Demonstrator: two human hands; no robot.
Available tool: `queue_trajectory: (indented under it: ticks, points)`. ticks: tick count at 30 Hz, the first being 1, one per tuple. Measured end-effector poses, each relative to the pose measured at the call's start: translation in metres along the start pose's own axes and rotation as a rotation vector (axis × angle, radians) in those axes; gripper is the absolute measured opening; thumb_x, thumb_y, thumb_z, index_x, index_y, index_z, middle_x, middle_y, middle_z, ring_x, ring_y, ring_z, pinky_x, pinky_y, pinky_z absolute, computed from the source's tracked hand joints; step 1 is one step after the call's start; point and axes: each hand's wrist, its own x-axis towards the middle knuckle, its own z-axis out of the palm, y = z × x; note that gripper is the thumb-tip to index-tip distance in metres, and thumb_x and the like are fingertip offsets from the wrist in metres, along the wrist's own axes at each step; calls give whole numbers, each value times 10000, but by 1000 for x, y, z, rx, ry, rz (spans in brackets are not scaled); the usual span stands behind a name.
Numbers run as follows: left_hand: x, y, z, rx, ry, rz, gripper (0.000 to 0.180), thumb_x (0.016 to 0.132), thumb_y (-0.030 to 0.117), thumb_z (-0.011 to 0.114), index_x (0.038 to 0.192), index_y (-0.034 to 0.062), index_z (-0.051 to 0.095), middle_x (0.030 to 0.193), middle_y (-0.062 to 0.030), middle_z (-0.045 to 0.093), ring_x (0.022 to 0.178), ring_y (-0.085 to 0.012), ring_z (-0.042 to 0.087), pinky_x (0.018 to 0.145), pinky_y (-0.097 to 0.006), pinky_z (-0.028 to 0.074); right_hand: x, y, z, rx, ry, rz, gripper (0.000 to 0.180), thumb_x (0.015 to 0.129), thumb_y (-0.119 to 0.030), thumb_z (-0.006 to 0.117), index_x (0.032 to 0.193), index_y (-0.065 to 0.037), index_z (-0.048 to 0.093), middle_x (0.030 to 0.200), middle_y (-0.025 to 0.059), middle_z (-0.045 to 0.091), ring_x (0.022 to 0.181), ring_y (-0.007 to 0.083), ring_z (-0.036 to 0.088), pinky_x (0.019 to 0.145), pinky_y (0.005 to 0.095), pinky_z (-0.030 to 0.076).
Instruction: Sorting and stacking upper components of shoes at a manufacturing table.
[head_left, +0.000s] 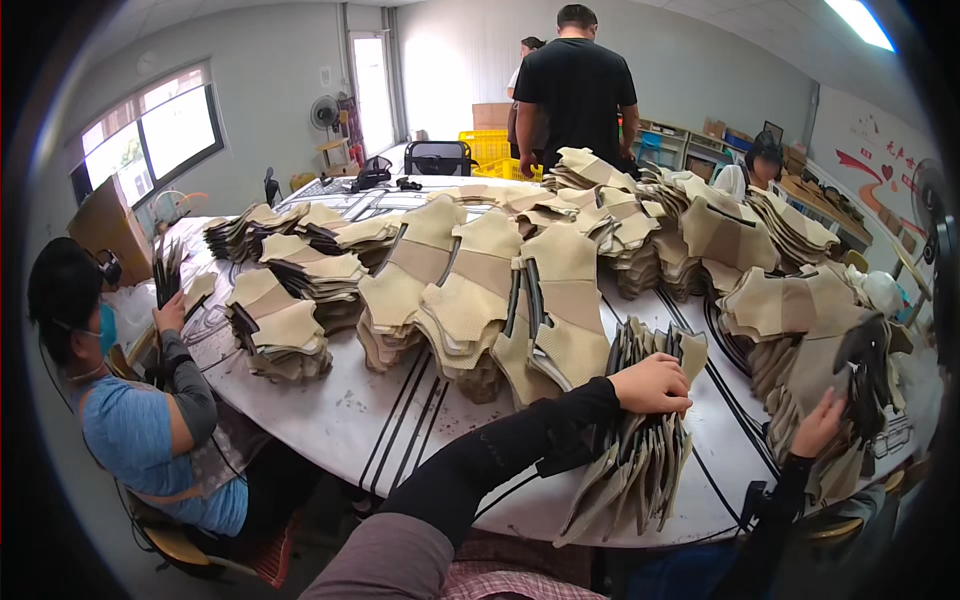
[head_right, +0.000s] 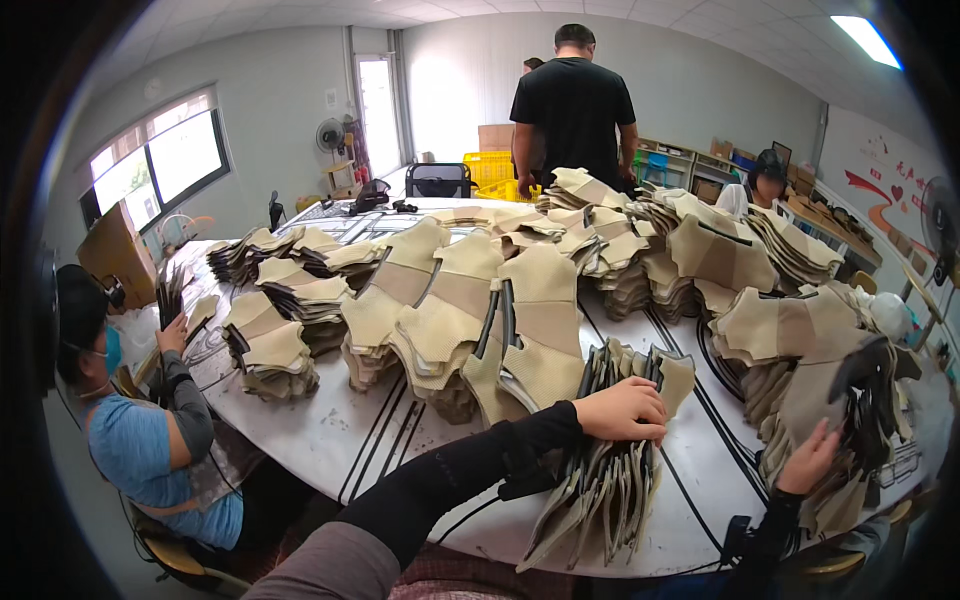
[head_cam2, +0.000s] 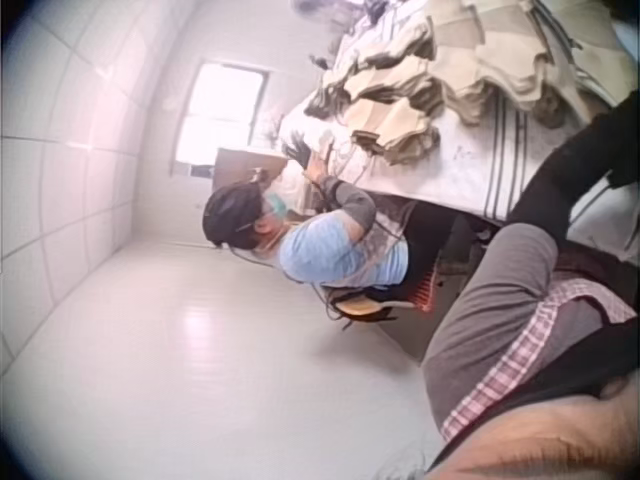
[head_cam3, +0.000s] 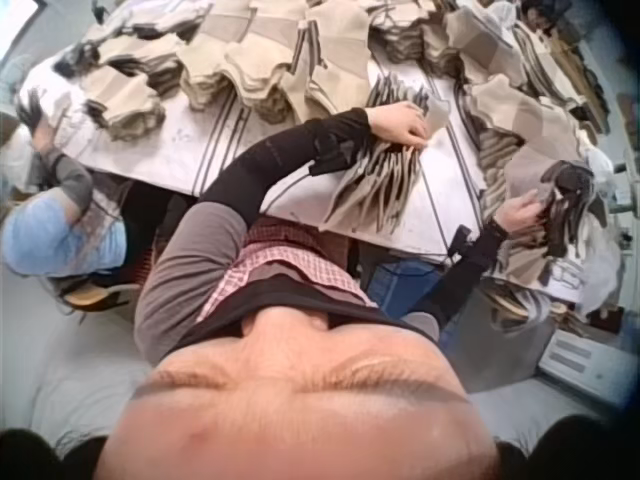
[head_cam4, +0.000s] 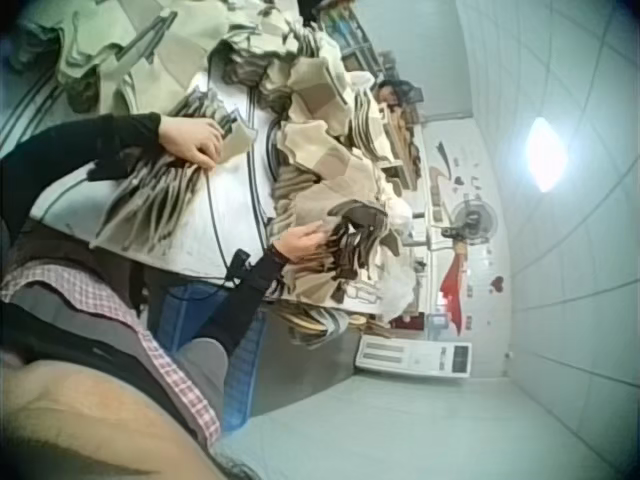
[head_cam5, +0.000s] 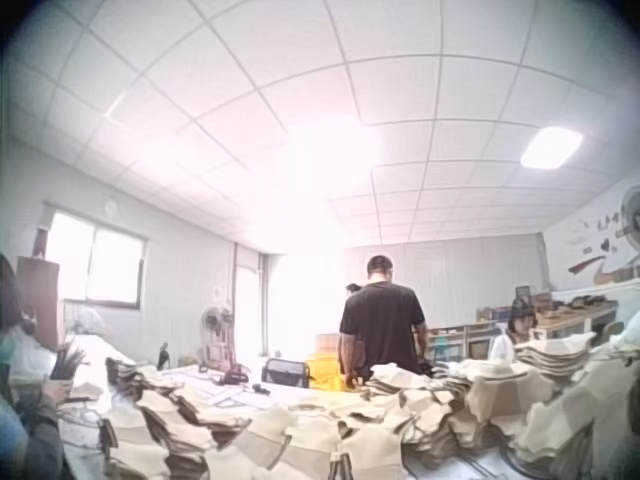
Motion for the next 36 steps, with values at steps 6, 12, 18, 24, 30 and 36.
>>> queue_trajectory:
  ticks: [6, 12, 18, 24, 30, 36]
  points:
    - [-5, -6, 7, 0, 83, -8, 314, 921, 339, 503, 901, 85, 687, 989, -62, 645, 1071, -214, 537, 1082, -386, 227, -87, -139, -1, 332, -709, -292, 341, 912, -1, 426, 1243, 32, 497, 1135, 273, 577, 1055, 391, 577, 886, 387, 450]
    - [-1, -1, 3, 53, 40, -52, 352, 911, 367, 507, 962, 51, 653, 965, -103, 640, 1063, -274, 538, 1058, -400, 263, -115, -159, -17, 446, -840, -58, 338, 883, 31, 422, 1209, 10, 507, 980, 235, 630, 884, 384, 631, 754, 352, 482]
    - [-1, 3, -1, -43, 33, -117, 419, 907, 357, 509, 1175, 38, 551, 949, -104, 644, 1031, -250, 555, 1040, -384, 289, -96, -188, -55, 473, -898, 33, 280, 914, -82, 495, 1170, 21, 548, 977, 188, 646, 853, 278, 648, 739, 319, 488]
    - [-2, 8, -2, -65, 93, -100, 483, 921, 367, 495, 1289, 55, 512, 952, -98, 643, 1013, -239, 557, 1036, -368, 289, -103, -145, -25, 561, -1050, -16, 393, 970, -235, 439, 1240, 48, 478, 1204, 201, 532, 1132, 312, 511, 955, 366, 384]
    - [-5, -7, 1, 48, 47, -27, 398, 921, 374, 490, 1138, 78, 644, 954, -103, 640, 1046, -246, 541, 1042, -379, 277, -143, -109, 47, 579, -1066, 120, 514, 1034, -375, 227, 1326, 24, 369, 1259, 189, 474, 1199, 283, 454, 1016, 346, 336]
    - [-6, -2, 1, -29, 116, -124, 476, 931, 356, 460, 1336, 106, 477, 947, -128, 636, 1039, -262, 547, 1034, -379, 282, -158, -97, 118, 1427, -1042, 698, 617, 986, -509, 324, 1393, -50, 256, 1313, 140, 447, 1166, 214, 511, 946, 342, 463]
